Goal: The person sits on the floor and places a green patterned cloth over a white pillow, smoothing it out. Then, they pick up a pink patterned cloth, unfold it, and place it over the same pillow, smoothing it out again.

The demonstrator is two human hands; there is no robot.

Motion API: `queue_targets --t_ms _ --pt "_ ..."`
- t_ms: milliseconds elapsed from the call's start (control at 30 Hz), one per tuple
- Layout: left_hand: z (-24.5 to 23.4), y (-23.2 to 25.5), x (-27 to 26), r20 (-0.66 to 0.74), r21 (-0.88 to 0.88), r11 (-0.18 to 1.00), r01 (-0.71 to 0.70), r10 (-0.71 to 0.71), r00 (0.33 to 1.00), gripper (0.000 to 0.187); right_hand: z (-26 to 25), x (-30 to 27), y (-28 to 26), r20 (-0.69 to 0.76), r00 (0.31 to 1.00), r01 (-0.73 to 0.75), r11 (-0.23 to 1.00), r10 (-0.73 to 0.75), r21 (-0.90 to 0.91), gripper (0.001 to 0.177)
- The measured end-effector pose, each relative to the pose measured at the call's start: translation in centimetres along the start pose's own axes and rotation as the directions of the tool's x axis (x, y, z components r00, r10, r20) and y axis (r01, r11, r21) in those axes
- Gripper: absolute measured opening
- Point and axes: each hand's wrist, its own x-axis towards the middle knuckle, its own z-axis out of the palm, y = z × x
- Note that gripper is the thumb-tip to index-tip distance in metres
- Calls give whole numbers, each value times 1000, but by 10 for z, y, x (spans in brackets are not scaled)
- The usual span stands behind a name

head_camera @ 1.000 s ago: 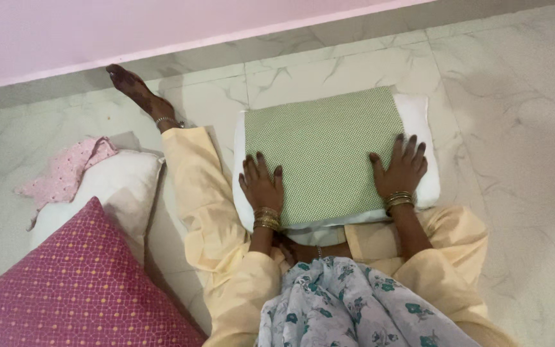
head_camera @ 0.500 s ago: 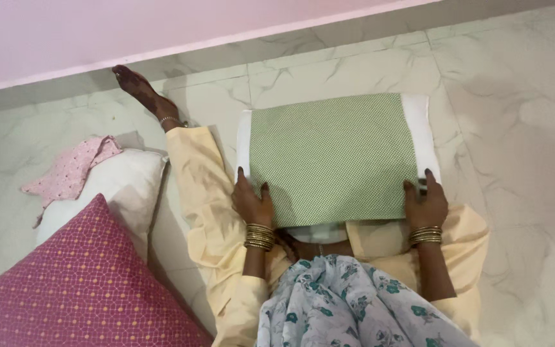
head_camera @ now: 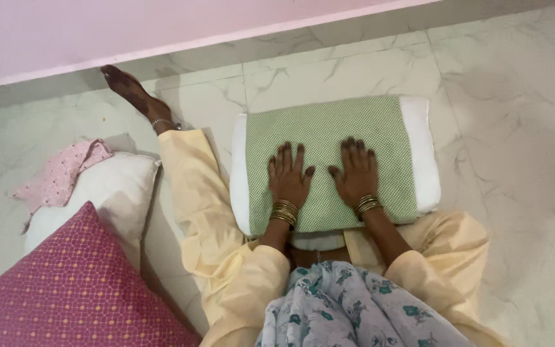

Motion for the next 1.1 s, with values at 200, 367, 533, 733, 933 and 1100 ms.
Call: queue_targets --t_ms 200,367,533,733,933,1100 --pt "-10 -31 -13 -63 4 987 158 -157 986 70 -15 -10 58 -7 972 -236 972 236 -11 78" --pt "-21 -67 -15 -16 7 890 457 -457 890 74 -32 -18 84 -60 923 -378 924 381 55 78" --pt "-16 -76 -18 -152 -66 830 554 -557 817 78 -36 -10 48 -213 940 -243 961 267 135 76" --pt "0 -59 -17 -162 -71 910 409 -415 895 75 -3 25 -64 -37 993 119 985 -116 124 77" --pt "-16 -101 -30 45 -88 759 646 -644 763 73 -9 48 -38 49 997 53 998 -54 20 83" --pt "-9 -120 -45 141 -254 669 698 -689 711 68 -19 46 26 16 989 -150 988 149 34 84"
